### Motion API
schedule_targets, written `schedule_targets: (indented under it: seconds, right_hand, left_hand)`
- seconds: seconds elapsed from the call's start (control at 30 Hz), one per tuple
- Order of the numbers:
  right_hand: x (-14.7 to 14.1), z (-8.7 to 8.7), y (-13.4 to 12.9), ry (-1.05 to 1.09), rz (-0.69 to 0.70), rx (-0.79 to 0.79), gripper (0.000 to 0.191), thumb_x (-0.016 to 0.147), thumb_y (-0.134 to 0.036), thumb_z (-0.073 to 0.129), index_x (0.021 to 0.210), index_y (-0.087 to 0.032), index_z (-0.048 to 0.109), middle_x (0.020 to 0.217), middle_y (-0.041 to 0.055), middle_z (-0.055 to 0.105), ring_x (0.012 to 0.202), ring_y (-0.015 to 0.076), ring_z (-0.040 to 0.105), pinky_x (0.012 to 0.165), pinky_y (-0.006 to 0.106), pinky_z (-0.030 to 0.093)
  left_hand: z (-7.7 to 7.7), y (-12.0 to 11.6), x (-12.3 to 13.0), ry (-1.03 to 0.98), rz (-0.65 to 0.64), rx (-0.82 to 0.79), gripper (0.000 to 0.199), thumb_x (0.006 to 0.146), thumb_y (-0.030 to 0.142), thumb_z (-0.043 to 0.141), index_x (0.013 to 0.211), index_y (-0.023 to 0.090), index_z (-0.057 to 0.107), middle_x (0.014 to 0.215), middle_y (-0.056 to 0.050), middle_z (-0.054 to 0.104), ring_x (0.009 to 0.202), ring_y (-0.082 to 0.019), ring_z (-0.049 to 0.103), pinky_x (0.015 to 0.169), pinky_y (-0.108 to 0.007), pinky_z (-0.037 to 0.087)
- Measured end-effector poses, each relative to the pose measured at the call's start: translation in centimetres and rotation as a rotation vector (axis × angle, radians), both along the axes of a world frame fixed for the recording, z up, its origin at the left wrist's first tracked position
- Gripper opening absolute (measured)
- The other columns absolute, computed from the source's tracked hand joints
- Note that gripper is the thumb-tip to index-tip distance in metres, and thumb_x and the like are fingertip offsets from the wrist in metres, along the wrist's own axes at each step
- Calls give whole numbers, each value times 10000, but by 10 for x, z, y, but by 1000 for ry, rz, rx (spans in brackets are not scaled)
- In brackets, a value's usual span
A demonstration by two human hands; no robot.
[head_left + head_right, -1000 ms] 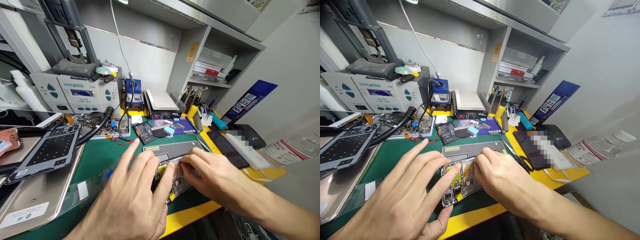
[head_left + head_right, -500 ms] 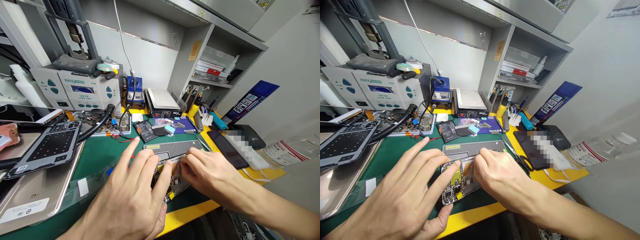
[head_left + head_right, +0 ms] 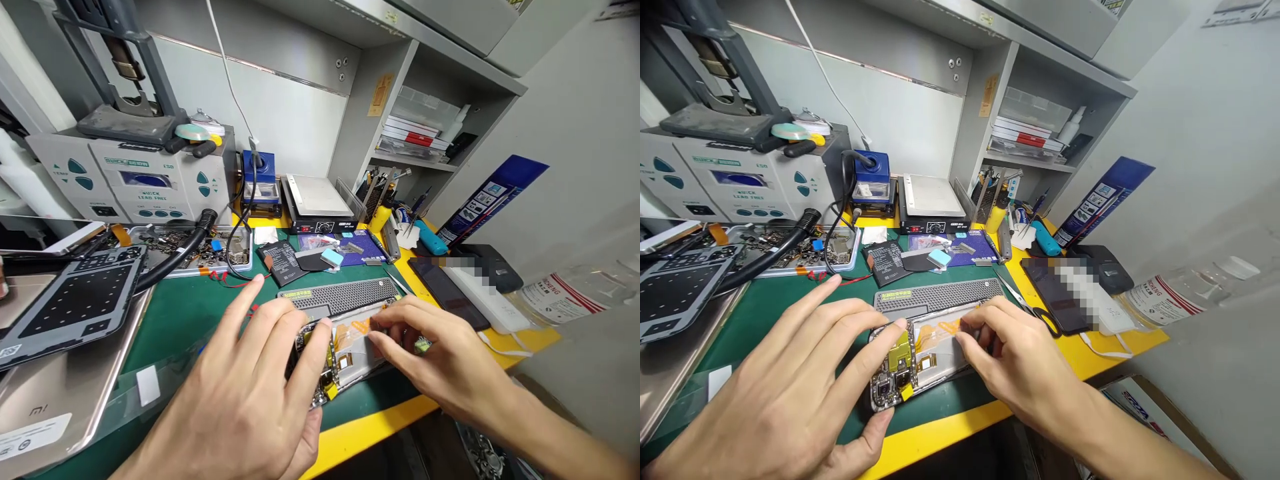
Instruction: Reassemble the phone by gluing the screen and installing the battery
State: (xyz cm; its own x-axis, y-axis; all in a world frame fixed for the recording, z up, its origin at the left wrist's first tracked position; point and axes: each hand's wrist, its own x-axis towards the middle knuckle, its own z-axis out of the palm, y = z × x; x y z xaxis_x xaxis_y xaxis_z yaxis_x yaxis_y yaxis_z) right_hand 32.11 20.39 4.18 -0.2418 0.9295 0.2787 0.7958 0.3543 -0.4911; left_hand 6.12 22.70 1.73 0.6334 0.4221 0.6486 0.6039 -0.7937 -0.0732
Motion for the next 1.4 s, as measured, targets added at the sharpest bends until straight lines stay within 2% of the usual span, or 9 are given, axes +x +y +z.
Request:
schedule_targets:
  seconds: [0.2,0.37,0.53,0.63,0.9,1.1,1.27,1.4]
  right_hand:
    - [-10,-24,-8,157,-56,137,132,967,-178,668,1082,-205,728,927,43,688,723,132,630,623,252,533]
    - [-14,-30,-11,243,-48,173,186,968,-142,670,1087,-247,765,959,28,698,868,136,671,749,236,557]
    - [-15,-33,-12,297,-76,173,242,957,-110,669,1130,-240,775,961,36,681,805,122,661,689,226,553]
    - [-16,-34,-13,315,-67,178,238,950,-99,666,1104,-233,789,949,42,682,865,137,679,763,236,568]
    - [-14,-33,-12,321,-62,187,260,942,-88,677,1120,-241,788,950,37,683,861,126,679,766,220,559]
    - [-12,-30,-9,339,-63,134,229,934,-103,694,1064,-260,800,944,33,704,862,140,691,744,232,564]
    - [-11,-21,-6,373,-93,8,184,943,-129,690,980,-272,800,919,17,702,827,139,676,720,241,554]
    - [-10,-17,-5,345,-57,-19,194,949,-110,666,953,-268,777,904,8,698,826,141,664,729,250,554]
  left_hand:
    - [-4,0,1,-50,-27,59,427,798,270,659,1172,68,690,1057,-184,743,1051,-364,688,1058,-683,505]
    - [-3,-1,2,-21,-24,43,394,814,226,649,1176,74,681,1044,-175,735,1033,-360,686,1045,-675,509]
    - [-5,0,3,-48,-33,82,403,805,224,668,1174,64,675,1061,-181,723,1049,-369,671,1044,-672,507]
    - [-7,1,2,-50,-50,90,380,811,209,653,1160,60,681,1047,-186,722,1034,-369,677,1040,-686,501]
    - [-8,-1,0,-54,-48,90,378,805,191,640,1162,72,684,1062,-185,708,1053,-365,658,1036,-682,503]
    - [-8,-1,2,-40,-37,74,383,790,164,649,1157,56,676,1078,-195,705,1078,-376,648,1041,-683,503]
    - [-10,1,2,-69,-42,100,389,768,148,659,1145,52,678,1058,-192,713,1062,-372,652,1041,-678,501]
    - [-9,1,2,-79,-50,100,401,778,155,637,1162,44,669,1060,-194,719,1058,-373,656,1033,-686,503]
